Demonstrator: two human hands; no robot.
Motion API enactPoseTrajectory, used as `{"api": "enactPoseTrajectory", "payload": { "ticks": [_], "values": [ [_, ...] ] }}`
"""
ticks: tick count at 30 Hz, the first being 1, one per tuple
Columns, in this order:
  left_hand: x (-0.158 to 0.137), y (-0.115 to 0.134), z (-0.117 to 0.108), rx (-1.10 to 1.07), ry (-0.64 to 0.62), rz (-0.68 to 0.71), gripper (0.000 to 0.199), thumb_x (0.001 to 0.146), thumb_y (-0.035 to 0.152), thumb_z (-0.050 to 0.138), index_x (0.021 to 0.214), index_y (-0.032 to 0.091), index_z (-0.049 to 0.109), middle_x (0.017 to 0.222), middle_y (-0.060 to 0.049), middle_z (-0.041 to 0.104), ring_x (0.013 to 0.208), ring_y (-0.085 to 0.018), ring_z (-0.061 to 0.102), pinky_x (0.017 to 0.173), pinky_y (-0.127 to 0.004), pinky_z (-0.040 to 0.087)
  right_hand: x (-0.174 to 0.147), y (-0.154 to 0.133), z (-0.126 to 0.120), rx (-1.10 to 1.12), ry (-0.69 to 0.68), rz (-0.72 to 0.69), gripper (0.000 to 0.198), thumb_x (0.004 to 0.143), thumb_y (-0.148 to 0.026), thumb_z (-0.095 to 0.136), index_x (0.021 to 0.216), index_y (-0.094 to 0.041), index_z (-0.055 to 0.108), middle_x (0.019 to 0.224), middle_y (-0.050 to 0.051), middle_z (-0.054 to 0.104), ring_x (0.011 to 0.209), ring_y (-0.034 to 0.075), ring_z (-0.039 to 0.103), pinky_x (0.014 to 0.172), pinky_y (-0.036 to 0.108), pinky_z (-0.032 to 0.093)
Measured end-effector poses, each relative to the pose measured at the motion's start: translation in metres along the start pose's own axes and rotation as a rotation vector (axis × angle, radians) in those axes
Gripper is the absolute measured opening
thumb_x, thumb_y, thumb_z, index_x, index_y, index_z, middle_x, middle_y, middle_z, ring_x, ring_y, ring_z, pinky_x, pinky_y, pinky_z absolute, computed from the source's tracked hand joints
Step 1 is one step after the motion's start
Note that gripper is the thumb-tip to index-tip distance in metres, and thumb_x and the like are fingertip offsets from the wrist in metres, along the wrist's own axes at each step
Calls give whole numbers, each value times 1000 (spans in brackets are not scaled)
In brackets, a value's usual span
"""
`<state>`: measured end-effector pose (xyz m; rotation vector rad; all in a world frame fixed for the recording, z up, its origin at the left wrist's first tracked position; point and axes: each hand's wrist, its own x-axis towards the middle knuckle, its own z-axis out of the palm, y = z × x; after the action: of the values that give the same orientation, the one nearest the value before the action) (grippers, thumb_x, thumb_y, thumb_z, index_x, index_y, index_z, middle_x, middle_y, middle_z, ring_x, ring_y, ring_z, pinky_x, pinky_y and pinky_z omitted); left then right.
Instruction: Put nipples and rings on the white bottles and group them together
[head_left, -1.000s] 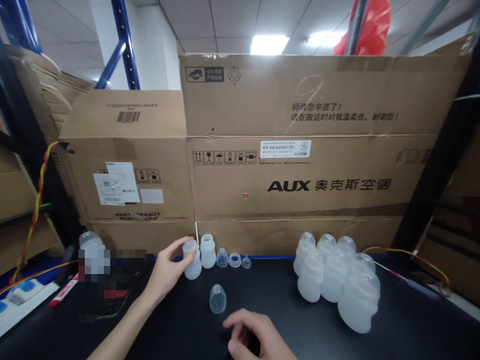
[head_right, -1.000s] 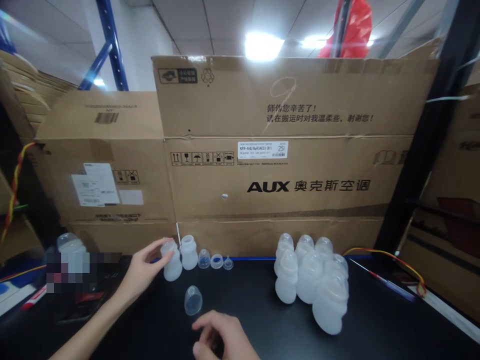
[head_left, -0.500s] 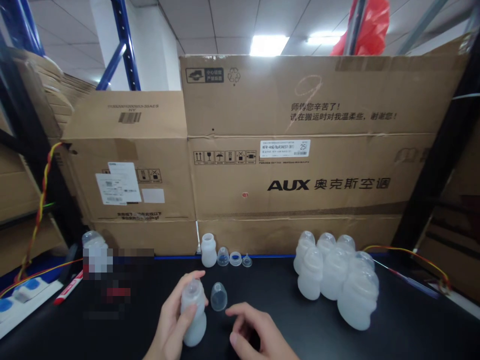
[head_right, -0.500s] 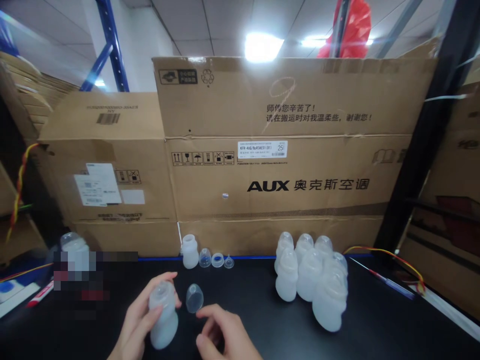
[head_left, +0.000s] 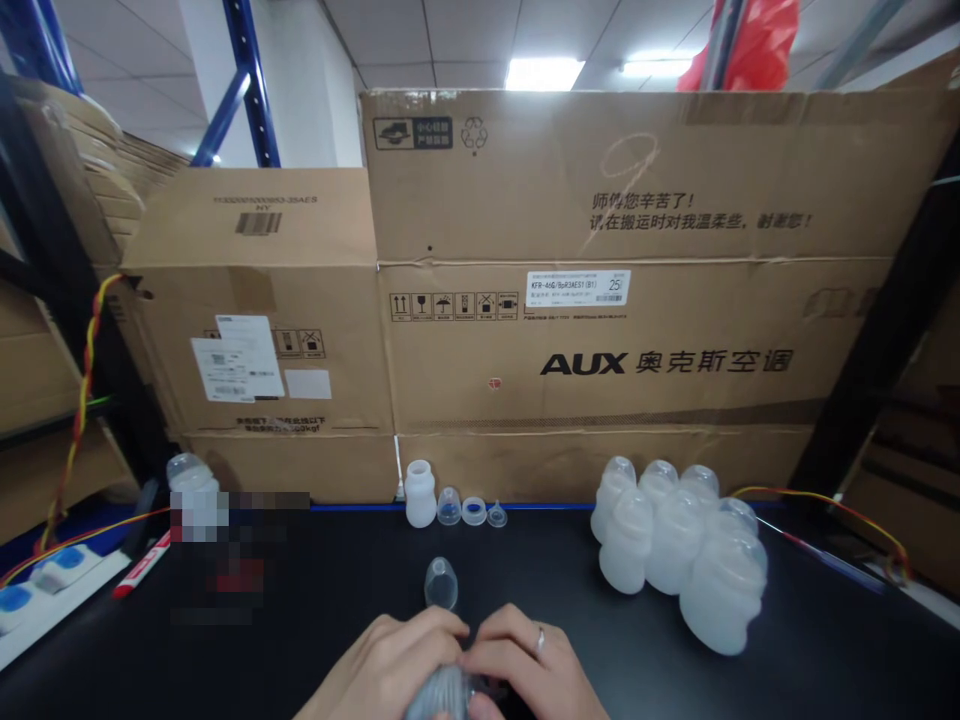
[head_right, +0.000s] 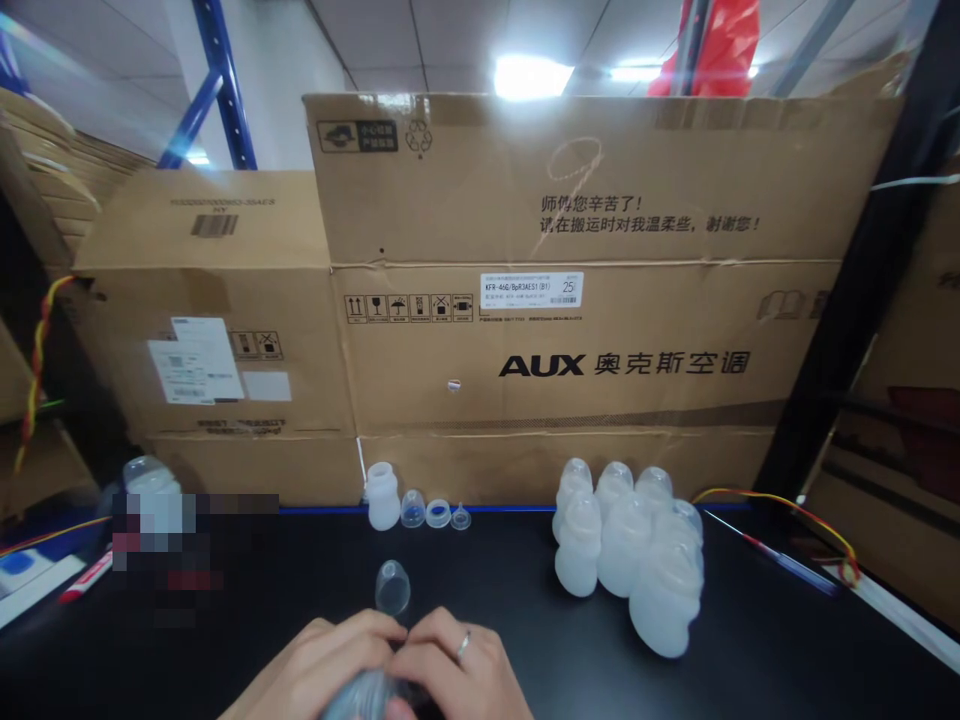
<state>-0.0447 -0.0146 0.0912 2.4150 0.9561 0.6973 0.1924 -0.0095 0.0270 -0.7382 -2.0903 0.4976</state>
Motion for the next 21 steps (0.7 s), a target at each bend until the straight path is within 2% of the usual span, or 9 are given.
{"api": "enactPoseTrajectory", "payload": {
  "ticks": [2,5,7,9,12,15,17,19,21],
  "values": [
    [-1,-4,2,20,24,41,25,92,29,70,116,35,78,111,-3,81,84,-23,76,81,-26,56,3,-5,-2,-45,-26,-1,28,105,-44,56,111,-24,75,92,9,75,79,23,73,75,33,57],
    [-5,-10,8,14,173,-7,38,92,25,66,128,35,74,118,-3,80,89,-25,76,86,-27,56,4,-9,-2,-23,-67,39,33,103,-50,59,119,-23,71,95,10,74,79,23,73,73,33,58],
    [-7,-9,11,-42,270,-55,35,93,30,62,126,33,74,120,-4,79,92,-26,74,88,-29,54,3,-9,0,-17,-56,51,31,102,-45,62,124,-24,68,98,10,72,79,23,72,72,32,59],
    [-7,-4,13,-89,310,-118,31,98,35,54,122,32,74,115,-4,79,93,-25,72,89,-30,53,3,-9,2,-25,5,22,27,104,-36,60,128,-26,64,98,8,70,77,20,72,72,31,60],
    [-7,2,14,-67,238,-151,34,96,28,50,126,33,67,113,0,78,97,-23,70,94,-31,50,4,-8,4,-60,81,-108,28,106,-27,53,134,-27,57,97,7,67,69,17,69,65,27,59],
    [-5,-1,16,46,119,-120,63,76,13,56,135,35,56,125,1,74,107,-24,69,99,-33,49,6,-7,2,-153,97,-188,26,109,-29,46,134,-26,53,96,7,66,64,16,65,58,26,56],
    [-4,-6,17,110,40,-130,78,65,9,56,139,34,49,124,0,73,103,-24,70,92,-33,51,8,-8,-1,-219,95,-227,25,111,-28,42,133,-25,53,94,8,67,64,16,65,56,25,54],
    [-1,-7,16,135,-23,-172,75,62,10,56,134,30,48,112,0,73,91,-23,70,82,-31,51,11,-10,-4,-287,87,-264,24,112,-25,39,131,-23,53,92,8,69,64,16,66,55,25,54],
    [1,-2,12,136,-45,-229,60,64,11,56,122,27,52,105,0,72,87,-22,69,77,-29,48,14,-14,-8,-358,88,-288,25,112,-21,36,127,-22,55,89,8,70,65,17,69,54,25,54]
  ]
}}
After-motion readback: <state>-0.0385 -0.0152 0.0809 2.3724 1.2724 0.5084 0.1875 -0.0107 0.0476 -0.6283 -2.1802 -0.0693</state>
